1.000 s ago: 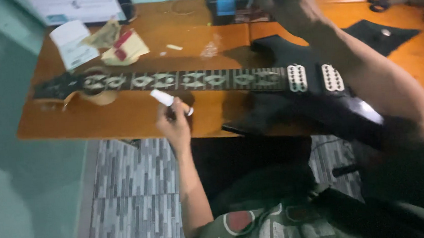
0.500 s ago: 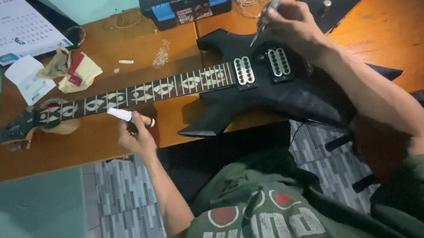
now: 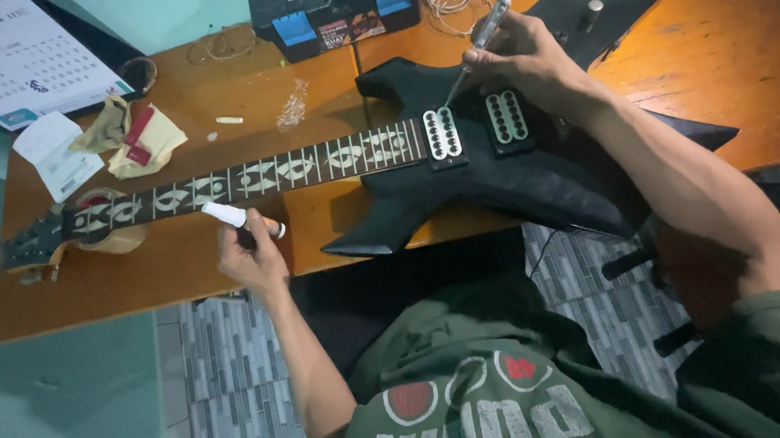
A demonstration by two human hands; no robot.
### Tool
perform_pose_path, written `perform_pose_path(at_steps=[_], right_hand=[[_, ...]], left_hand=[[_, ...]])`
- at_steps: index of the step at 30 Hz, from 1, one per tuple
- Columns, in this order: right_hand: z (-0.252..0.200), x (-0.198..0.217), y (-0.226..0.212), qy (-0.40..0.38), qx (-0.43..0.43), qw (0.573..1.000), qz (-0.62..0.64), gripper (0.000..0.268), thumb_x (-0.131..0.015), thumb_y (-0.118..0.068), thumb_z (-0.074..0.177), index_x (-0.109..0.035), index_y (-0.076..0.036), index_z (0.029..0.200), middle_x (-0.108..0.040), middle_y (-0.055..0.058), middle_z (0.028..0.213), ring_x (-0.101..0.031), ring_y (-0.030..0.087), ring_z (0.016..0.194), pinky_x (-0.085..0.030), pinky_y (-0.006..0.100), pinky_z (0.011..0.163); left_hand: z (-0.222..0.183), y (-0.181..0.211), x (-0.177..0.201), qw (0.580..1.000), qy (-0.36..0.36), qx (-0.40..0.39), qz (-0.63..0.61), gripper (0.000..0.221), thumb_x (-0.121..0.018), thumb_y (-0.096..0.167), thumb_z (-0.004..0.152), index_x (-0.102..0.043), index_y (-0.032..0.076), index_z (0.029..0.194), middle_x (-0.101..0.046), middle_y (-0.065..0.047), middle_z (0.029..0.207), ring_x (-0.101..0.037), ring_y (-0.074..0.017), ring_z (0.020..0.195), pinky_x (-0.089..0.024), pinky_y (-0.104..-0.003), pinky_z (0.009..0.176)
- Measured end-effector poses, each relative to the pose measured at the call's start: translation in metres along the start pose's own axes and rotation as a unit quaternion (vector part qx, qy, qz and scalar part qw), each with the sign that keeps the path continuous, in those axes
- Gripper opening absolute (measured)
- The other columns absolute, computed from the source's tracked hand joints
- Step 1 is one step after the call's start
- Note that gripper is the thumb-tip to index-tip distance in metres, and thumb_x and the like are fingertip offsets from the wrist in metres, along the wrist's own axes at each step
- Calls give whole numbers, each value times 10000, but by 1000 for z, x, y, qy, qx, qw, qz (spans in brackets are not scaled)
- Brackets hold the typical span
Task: The person is performing maintenance on an electric guitar, including removing strings and marking the pickups.
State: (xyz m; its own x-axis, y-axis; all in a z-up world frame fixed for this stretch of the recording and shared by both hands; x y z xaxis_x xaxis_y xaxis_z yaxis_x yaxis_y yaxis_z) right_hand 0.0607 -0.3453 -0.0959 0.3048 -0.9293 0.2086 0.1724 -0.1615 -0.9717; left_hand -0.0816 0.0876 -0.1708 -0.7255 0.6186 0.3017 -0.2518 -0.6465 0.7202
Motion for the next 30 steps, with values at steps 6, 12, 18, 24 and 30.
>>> perform_pose_path(at_steps=[6,12,18,24,30], right_hand=[[-5,-2,-1,-11,-19,999,42,312,-652,-236,1014,-518,-68,1240,-675,99,1079,-720,202,976,-599,274,836],[-5,-5,-3,-21,-18,999,29,271,-625,-209,1024,-524,-66,1231,-670,132,1137,-737,235,1007,-605,288,861],[-6,-11,-7,-46,-34,996,66,281,-616,-237,1006,-500,-75,1205,-628,109,1123,-694,253,1069,-616,377,1010],[-6,-12,-5,-54,-18,998,18,332,-619,-249,1003,-515,-51,1248,-655,149,1162,-719,259,1024,-605,346,954],[-10,-16,-13,-71,-13,997,-9,330,-540,-421,1047,-513,-107,1142,-594,57,1029,-615,141,860,-513,241,733]], left_hand=[[-2,-5,0,1000,10,-7,7,294,-674,314,1043,-736,27,1063,-710,-68,886,-670,-192,830,-500,-337,706],[-1,-4,0,1000,14,-14,19,330,-677,333,1042,-694,39,894,-639,-48,757,-583,-168,707,-416,-333,631],[-1,-5,0,999,8,-11,33,343,-658,368,1044,-704,47,932,-625,-45,782,-572,-163,714,-409,-326,629],[-1,1,1,999,12,-11,38,301,-672,333,1039,-734,44,978,-654,-45,799,-607,-170,726,-436,-333,632],[-2,-3,1,999,16,-16,40,322,-682,321,1043,-693,40,887,-593,-47,740,-535,-161,667,-386,-332,583]])
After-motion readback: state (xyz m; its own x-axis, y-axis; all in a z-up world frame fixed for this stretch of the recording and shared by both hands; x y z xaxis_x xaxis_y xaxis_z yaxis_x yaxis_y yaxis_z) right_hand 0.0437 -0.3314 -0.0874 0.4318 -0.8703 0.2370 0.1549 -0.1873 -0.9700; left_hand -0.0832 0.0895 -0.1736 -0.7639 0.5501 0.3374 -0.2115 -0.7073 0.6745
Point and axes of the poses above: each hand's wrist, its own z-axis towards the middle knuckle, its own x-axis out of the back of the hand, y = z × x, the point moved 10 cm from there along z, towards the middle knuckle
